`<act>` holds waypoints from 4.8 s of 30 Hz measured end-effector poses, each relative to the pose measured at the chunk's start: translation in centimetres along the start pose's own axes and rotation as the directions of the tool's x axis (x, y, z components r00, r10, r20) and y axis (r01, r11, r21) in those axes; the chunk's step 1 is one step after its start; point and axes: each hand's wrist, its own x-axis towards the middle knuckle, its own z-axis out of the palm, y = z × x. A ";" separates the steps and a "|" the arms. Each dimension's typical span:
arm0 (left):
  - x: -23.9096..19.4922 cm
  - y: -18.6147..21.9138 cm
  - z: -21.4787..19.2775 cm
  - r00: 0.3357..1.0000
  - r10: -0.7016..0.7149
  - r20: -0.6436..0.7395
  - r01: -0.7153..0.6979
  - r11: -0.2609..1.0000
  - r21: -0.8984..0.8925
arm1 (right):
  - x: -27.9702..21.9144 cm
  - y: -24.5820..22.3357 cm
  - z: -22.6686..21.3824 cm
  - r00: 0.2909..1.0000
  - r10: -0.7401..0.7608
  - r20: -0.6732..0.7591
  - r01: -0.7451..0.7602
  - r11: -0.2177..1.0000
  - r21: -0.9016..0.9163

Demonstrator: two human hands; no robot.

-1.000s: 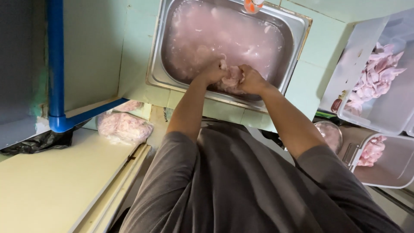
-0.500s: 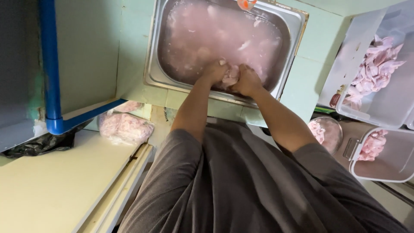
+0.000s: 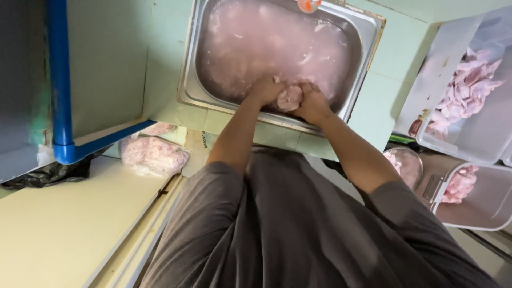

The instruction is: The person washes pieces of raw meat by hand in a sink filled with water. They repeatedly submerge, squeeze, and rinse the meat, then transfer the cleaned pieces into a metal bowl placed on the counter to the right.

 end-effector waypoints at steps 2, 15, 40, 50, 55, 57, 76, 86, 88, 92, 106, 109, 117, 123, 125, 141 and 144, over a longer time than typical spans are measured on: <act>1.4 -1.1 0.8 1.000 0.027 -0.003 -0.027 0.996 -0.086 | 1.0 0.6 0.0 1.000 0.005 0.016 -0.005 1.000 0.017; 2.0 -1.5 3.0 0.997 0.075 0.029 -0.072 0.993 -0.091 | -0.2 -0.6 -1.4 0.977 0.210 0.045 -0.211 0.977 0.036; -1.7 1.3 1.8 0.996 0.088 0.011 -0.088 0.996 0.006 | -2.6 -4.0 -2.1 0.953 0.303 0.018 -0.295 0.938 -0.183; 1.7 -2.1 4.1 0.988 0.153 -0.025 -0.152 0.988 0.038 | -2.9 -2.0 -1.5 0.969 0.246 0.008 -0.246 0.969 0.008; -1.6 0.8 2.4 0.973 0.229 -0.028 -0.230 0.972 -0.056 | -1.3 2.0 -2.0 0.994 -0.104 0.017 0.090 0.921 0.380; -1.7 0.7 2.6 0.976 0.216 0.016 -0.215 0.975 -0.046 | -0.5 3.3 -1.1 0.996 -0.093 0.014 0.074 0.866 0.494; 3.4 -4.6 3.7 0.946 0.323 -0.035 -0.321 0.945 0.053 | -5.9 1.6 -6.5 0.991 0.069 0.115 -0.128 0.219 0.967; -9.5 7.1 0.0 0.974 0.213 -0.071 -0.175 0.521 -0.835 | -5.1 -3.5 -4.9 0.926 -0.115 -0.361 0.362 0.549 0.754; -10.1 8.0 -0.9 0.978 0.208 0.029 -0.029 0.270 -0.962 | -4.3 -4.5 -3.6 0.877 -0.093 -0.472 0.408 0.665 0.625; -5.7 4.8 -0.1 0.979 0.201 -0.026 -0.095 0.340 -0.935 | -2.6 -4.5 -1.4 0.742 0.057 -0.668 0.202 0.931 0.305; -12.2 9.5 -5.2 0.801 0.588 0.110 -0.223 0.465 -0.857 | -9.3 -8.9 -10.9 0.870 0.378 -0.316 0.491 -0.618 0.614; -3.7 -0.6 -2.6 0.945 0.326 0.037 -0.216 0.704 -0.677 | -10.6 -1.9 -13.3 0.827 0.375 -0.418 0.550 -0.692 0.468; -2.7 -3.9 -0.7 0.921 -0.101 -0.377 0.068 0.993 -0.100 | -22.2 12.4 -11.5 0.076 0.791 -0.607 0.643 0.426 0.636; -2.3 0.5 2.3 0.863 -0.046 -0.503 -0.102 0.959 -0.263 | -27.9 21.1 -2.4 -0.155 0.515 -0.843 0.282 0.841 0.462; -2.9 3.7 4.3 0.912 -0.027 -0.410 -0.069 0.974 -0.218 | -27.0 24.8 2.1 0.234 0.617 -0.752 -0.042 0.779 0.626; -14.6 30.6 35.1 0.471 0.551 0.689 0.023 0.773 -0.634 | -30.8 25.0 6.5 0.417 0.877 -0.241 0.129 0.205 0.970; -12.6 31.0 40.2 0.447 0.811 0.379 -0.758 0.568 -0.320 | -30.0 26.4 7.5 0.468 0.852 -0.235 0.247 0.129 0.960</act>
